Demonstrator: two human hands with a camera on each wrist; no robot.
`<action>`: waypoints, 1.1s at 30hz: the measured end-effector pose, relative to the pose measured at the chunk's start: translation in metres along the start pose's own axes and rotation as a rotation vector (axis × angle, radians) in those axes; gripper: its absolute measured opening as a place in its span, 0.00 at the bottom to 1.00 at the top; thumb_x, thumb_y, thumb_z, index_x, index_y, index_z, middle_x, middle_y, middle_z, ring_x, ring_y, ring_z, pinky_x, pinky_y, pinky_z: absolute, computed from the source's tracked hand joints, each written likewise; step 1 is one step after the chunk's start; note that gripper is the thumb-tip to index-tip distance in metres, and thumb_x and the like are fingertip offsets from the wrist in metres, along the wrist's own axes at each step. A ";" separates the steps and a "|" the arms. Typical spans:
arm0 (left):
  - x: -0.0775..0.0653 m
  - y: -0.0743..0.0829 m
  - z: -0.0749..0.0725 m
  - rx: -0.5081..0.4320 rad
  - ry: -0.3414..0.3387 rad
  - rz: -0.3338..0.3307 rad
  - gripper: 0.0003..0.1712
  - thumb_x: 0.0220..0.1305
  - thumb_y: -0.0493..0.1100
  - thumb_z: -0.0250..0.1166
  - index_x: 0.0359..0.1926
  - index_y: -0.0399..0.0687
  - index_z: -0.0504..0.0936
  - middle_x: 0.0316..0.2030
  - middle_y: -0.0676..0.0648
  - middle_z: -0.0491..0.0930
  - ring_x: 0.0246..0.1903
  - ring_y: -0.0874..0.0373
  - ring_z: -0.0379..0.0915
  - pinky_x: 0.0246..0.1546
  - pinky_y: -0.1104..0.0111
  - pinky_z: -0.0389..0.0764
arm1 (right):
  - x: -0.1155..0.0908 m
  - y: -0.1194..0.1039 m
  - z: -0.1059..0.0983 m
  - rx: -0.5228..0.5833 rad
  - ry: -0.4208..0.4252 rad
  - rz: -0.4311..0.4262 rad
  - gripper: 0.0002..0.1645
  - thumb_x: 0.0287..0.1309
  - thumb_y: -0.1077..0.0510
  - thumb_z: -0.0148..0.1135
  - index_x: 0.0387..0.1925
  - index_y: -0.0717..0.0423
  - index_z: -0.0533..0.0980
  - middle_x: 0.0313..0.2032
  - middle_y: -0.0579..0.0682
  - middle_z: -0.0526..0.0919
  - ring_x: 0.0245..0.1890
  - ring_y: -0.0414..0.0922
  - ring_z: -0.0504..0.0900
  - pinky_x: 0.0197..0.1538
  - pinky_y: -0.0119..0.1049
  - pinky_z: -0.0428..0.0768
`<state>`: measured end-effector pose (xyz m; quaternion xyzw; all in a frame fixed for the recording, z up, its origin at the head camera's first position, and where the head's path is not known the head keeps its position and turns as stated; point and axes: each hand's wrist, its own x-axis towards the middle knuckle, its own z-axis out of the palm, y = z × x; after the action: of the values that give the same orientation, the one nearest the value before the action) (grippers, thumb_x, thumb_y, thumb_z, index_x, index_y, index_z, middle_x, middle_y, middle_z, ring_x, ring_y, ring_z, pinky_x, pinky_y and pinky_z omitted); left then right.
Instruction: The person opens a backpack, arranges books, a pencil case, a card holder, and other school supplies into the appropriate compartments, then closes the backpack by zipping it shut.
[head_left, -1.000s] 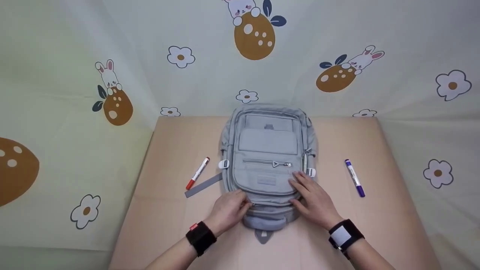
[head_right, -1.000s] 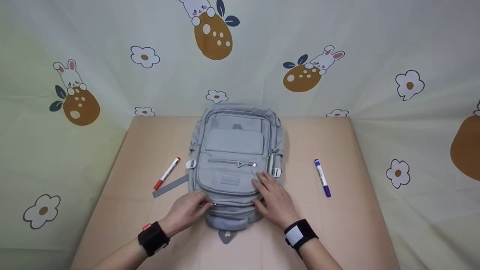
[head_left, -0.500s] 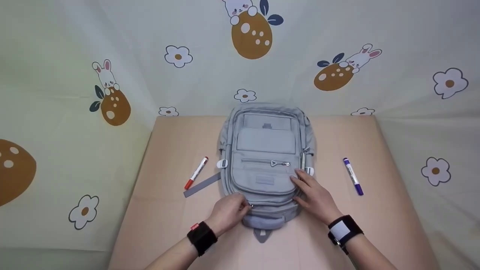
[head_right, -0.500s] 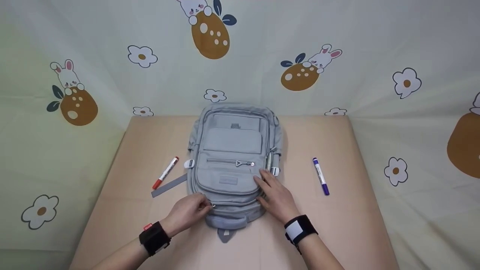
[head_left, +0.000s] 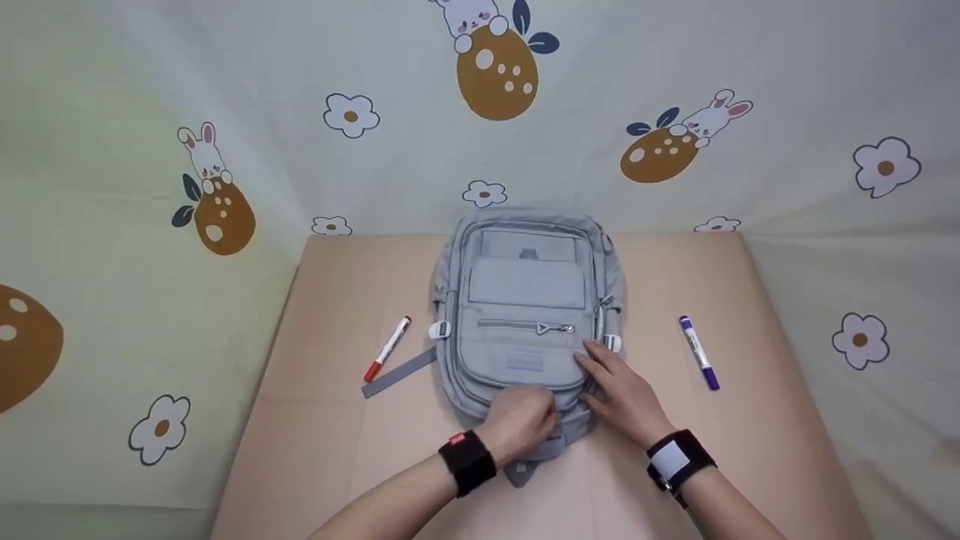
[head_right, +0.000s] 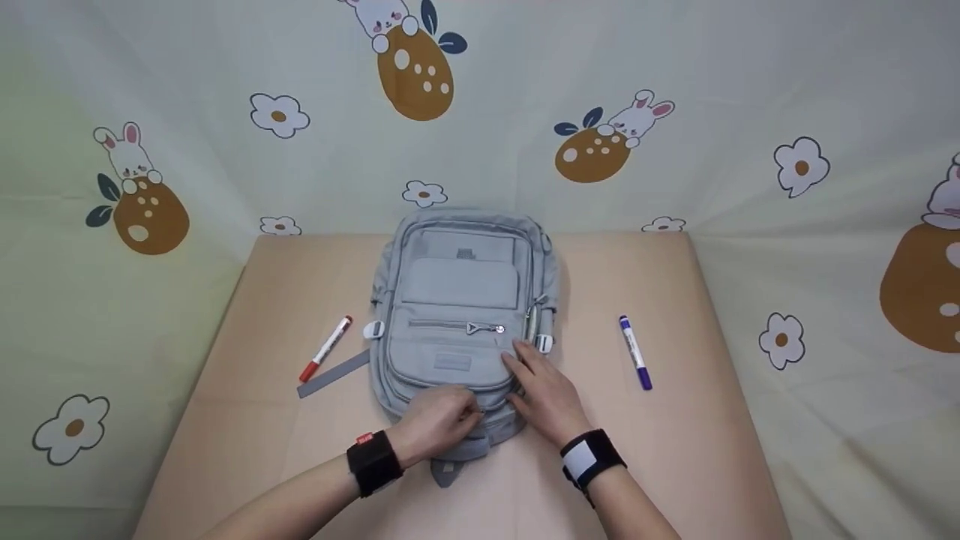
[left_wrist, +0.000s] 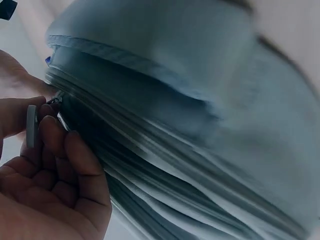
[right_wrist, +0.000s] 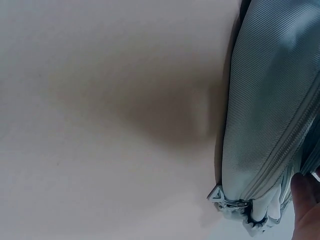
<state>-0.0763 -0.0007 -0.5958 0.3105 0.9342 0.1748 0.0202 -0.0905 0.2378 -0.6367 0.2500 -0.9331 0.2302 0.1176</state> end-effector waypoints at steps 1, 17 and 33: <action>0.002 0.002 0.001 -0.002 -0.004 -0.001 0.11 0.66 0.47 0.66 0.25 0.56 0.84 0.19 0.60 0.72 0.19 0.62 0.70 0.21 0.69 0.71 | 0.000 0.000 0.000 0.002 0.002 -0.003 0.47 0.46 0.61 0.81 0.69 0.57 0.72 0.73 0.57 0.66 0.70 0.57 0.68 0.65 0.51 0.73; -0.021 -0.022 -0.013 -0.099 -0.009 0.033 0.07 0.68 0.51 0.68 0.36 0.55 0.85 0.28 0.59 0.77 0.28 0.65 0.72 0.29 0.72 0.73 | -0.014 -0.013 0.005 -0.048 0.130 -0.203 0.36 0.55 0.55 0.70 0.66 0.55 0.75 0.67 0.57 0.74 0.68 0.59 0.71 0.67 0.53 0.67; -0.055 -0.108 -0.005 0.449 0.267 0.295 0.11 0.57 0.37 0.70 0.40 0.55 0.84 0.40 0.54 0.78 0.41 0.56 0.72 0.41 0.64 0.74 | -0.014 -0.022 0.009 -0.029 0.115 -0.227 0.34 0.51 0.60 0.73 0.63 0.56 0.78 0.64 0.56 0.77 0.66 0.57 0.73 0.66 0.53 0.70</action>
<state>-0.0942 -0.1151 -0.6313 0.4138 0.8886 0.0043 -0.1976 -0.0685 0.2221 -0.6408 0.3386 -0.8938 0.2160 0.1996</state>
